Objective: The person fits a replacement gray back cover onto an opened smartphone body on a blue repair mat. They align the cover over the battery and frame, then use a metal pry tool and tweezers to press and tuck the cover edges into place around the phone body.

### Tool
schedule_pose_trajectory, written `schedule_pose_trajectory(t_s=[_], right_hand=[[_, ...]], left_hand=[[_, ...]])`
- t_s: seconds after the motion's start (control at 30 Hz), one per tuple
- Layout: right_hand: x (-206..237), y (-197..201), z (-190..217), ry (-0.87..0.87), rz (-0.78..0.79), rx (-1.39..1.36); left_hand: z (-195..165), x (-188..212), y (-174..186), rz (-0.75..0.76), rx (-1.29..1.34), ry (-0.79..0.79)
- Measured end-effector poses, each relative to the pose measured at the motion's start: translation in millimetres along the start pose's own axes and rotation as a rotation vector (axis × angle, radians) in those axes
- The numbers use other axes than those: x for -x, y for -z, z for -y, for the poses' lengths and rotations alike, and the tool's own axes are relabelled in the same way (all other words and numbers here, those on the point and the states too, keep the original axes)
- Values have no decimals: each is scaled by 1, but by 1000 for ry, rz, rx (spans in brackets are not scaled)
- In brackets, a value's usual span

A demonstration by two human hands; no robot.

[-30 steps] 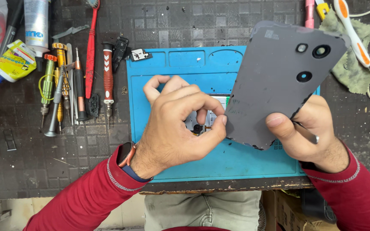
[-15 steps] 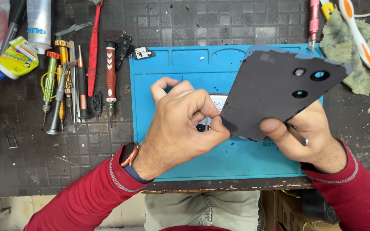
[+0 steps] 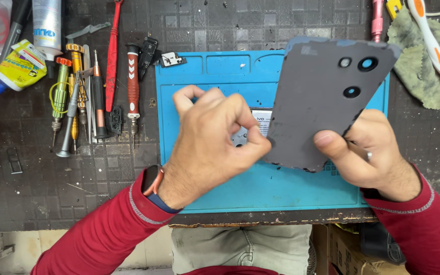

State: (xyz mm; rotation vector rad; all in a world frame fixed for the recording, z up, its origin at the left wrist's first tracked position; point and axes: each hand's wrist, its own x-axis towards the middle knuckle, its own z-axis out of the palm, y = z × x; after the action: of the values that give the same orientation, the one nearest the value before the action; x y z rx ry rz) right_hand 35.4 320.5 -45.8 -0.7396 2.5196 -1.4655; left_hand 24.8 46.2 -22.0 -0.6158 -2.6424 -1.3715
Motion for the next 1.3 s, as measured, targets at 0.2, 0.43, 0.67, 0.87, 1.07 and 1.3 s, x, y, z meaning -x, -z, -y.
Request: schedule_pose_trajectory(t_s=[0.2, 0.43, 0.67, 0.87, 1.07, 1.3], right_hand=[[-2, 4, 2, 56, -132, -65], [2, 3, 0, 49, -146, -30], [0, 5, 0, 58, -164, -27], [2, 5, -1, 29, -155, -40], [1, 7, 0, 13, -151, -29], [2, 5, 0, 41, -158, -73]], left_hand=[[2, -2, 8, -26, 34, -22], [1, 1, 5, 25, -7, -63], [-7, -3, 10, 38, 45, -39], [-5, -2, 10, 47, 19, -98], [-4, -3, 10, 38, -18, -90], [-8, -4, 7, 10, -24, -27]])
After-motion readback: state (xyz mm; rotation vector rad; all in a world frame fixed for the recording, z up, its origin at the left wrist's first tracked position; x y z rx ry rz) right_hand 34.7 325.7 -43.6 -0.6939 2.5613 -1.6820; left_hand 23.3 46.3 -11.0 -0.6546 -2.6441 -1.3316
